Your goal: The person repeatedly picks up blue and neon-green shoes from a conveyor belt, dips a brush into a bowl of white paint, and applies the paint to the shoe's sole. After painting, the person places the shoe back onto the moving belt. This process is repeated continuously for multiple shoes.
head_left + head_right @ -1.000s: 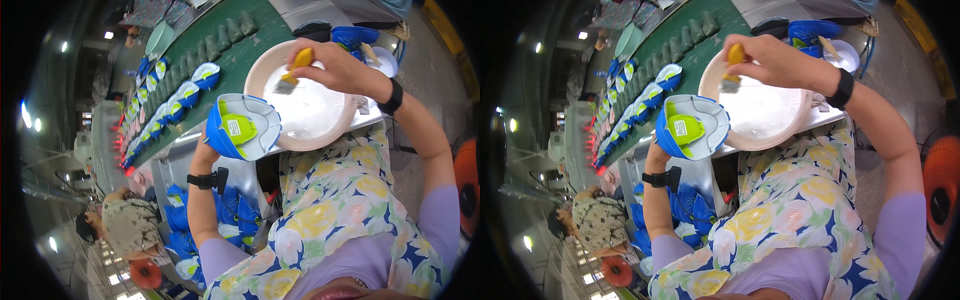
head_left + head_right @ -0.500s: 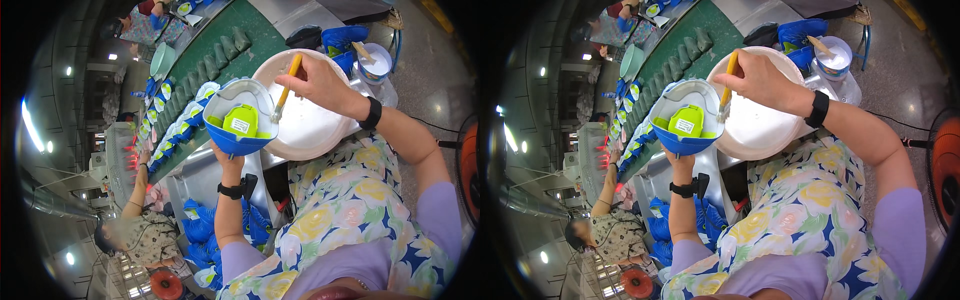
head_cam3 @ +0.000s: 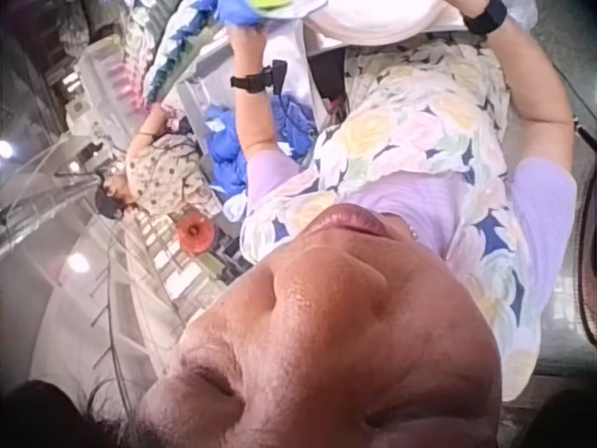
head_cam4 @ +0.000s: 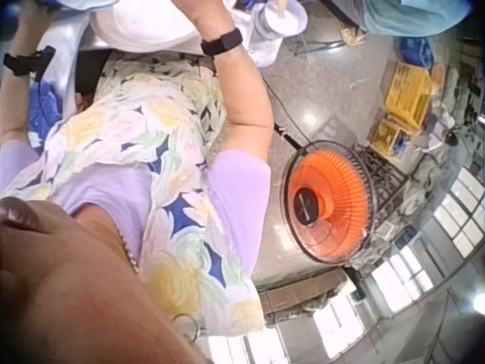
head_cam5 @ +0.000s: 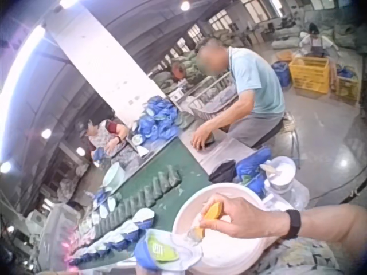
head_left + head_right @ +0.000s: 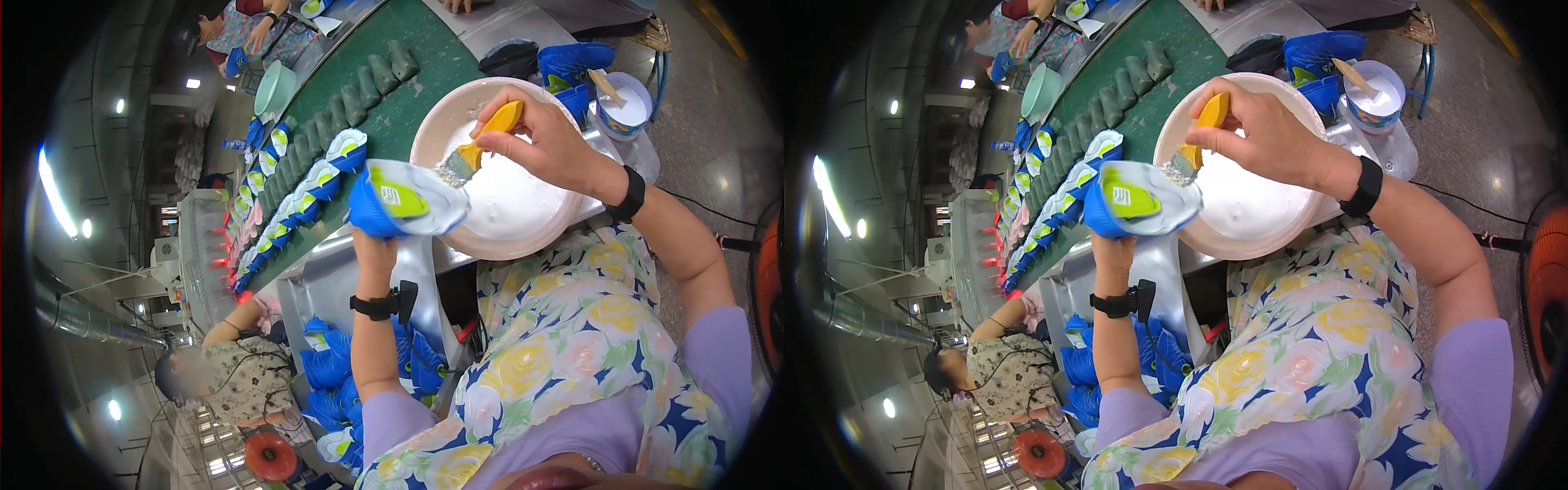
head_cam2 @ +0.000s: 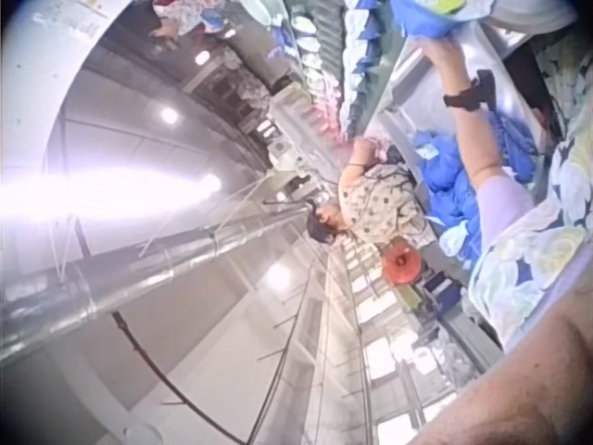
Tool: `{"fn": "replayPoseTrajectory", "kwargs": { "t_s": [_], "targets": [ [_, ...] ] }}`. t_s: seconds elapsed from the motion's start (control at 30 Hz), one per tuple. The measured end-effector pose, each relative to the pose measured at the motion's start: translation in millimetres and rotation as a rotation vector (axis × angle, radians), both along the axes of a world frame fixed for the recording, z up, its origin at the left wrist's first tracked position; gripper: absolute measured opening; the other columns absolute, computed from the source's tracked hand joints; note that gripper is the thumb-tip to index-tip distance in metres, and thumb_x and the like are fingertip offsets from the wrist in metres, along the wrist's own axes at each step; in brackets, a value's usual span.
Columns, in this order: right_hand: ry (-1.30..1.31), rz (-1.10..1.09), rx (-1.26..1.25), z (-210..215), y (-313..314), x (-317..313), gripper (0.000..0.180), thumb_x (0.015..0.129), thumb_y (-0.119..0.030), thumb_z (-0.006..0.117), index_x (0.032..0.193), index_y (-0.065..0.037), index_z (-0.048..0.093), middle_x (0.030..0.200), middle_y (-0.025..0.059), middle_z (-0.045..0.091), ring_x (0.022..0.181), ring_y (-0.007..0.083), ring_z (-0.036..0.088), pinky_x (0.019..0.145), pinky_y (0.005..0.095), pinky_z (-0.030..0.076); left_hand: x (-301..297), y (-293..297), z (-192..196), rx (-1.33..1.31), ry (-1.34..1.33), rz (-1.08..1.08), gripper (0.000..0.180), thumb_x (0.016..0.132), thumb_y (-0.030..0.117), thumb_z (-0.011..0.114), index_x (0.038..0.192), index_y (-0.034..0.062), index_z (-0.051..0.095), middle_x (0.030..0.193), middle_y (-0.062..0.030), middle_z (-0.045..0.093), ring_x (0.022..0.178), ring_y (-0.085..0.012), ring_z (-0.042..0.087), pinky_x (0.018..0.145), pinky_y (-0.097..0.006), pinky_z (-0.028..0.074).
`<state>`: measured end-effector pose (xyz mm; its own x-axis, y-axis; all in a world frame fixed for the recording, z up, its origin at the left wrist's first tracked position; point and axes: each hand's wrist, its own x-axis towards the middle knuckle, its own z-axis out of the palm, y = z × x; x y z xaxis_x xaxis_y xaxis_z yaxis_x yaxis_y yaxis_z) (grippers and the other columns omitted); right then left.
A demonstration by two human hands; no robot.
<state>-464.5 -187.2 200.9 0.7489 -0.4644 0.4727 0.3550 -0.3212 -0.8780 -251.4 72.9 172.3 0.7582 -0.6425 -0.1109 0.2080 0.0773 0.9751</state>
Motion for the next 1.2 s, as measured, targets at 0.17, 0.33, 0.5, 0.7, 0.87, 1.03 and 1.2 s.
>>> {"fn": "replayPoseTrajectory", "kwargs": {
  "t_s": [0.17,0.33,0.5,0.7,0.87,1.03,1.2],
  "targets": [
    [-0.280,0.121,-0.180,5,14,8,0.020,0.092,-0.017,0.068,0.108,-0.008,0.058,0.099,0.0091,0.068,0.089,0.0255,0.068,0.076,0.0334,0.054,-30,-10,-10,-0.142,0.733,-0.336,0.053,0.099,0.044,0.048,0.137,0.0081,0.049,0.129,-0.0135,0.061,0.114,-0.0293,0.062,0.096,-0.047,0.053],
    [-0.272,0.135,-0.420,9,21,20,0.019,0.093,-0.020,0.067,0.103,-0.008,0.056,0.091,0.0115,0.065,0.082,0.0313,0.066,0.069,0.0379,0.053,-68,-23,-7,-0.052,0.678,-0.235,0.053,0.095,0.038,0.057,0.136,0.0052,0.050,0.127,-0.0136,0.061,0.111,-0.0287,0.063,0.092,-0.045,0.056],
    [-0.016,0.112,-0.322,7,7,15,0.020,0.093,-0.020,0.064,0.101,-0.005,0.053,0.082,0.0181,0.065,0.075,0.0368,0.066,0.065,0.0430,0.051,-53,-18,-21,-0.144,0.622,-0.152,0.052,0.095,0.036,0.058,0.135,0.0046,0.050,0.124,-0.0140,0.063,0.108,-0.0283,0.065,0.089,-0.044,0.058],
    [0.166,0.115,-0.247,8,-13,-4,0.020,0.092,-0.017,0.063,0.102,-0.002,0.053,0.076,0.0186,0.065,0.069,0.0375,0.065,0.062,0.0412,0.050,-36,-25,-7,-0.090,0.334,-0.235,0.050,0.095,0.034,0.058,0.134,0.0031,0.051,0.119,-0.0148,0.065,0.099,-0.0269,0.069,0.083,-0.040,0.060],
    [-0.151,0.017,-0.343,6,-4,10,0.018,0.092,-0.016,0.065,0.102,-0.006,0.054,0.081,0.0137,0.064,0.074,0.0324,0.065,0.066,0.0404,0.050,-47,-42,17,-0.056,0.404,-0.230,0.045,0.097,0.031,0.056,0.133,0.0052,0.052,0.118,-0.0137,0.066,0.099,-0.0253,0.069,0.085,-0.041,0.060],
    [0.020,0.161,-0.519,0,-8,-4,0.015,0.091,-0.017,0.066,0.100,-0.008,0.058,0.089,0.0124,0.063,0.082,0.0317,0.064,0.071,0.0403,0.050,-44,-35,12,-0.119,0.342,-0.148,0.047,0.097,0.035,0.056,0.134,0.0062,0.050,0.119,-0.0130,0.065,0.100,-0.0246,0.068,0.087,-0.041,0.059],
    [-0.207,-0.018,-0.371,6,-12,9,0.020,0.091,-0.017,0.067,0.102,-0.005,0.056,0.086,0.0148,0.065,0.077,0.0340,0.065,0.066,0.0390,0.051,-34,-34,0,-0.103,0.329,-0.222,0.050,0.096,0.036,0.057,0.135,0.0063,0.050,0.122,-0.0127,0.063,0.105,-0.0246,0.067,0.087,-0.041,0.058]
  ]
}}
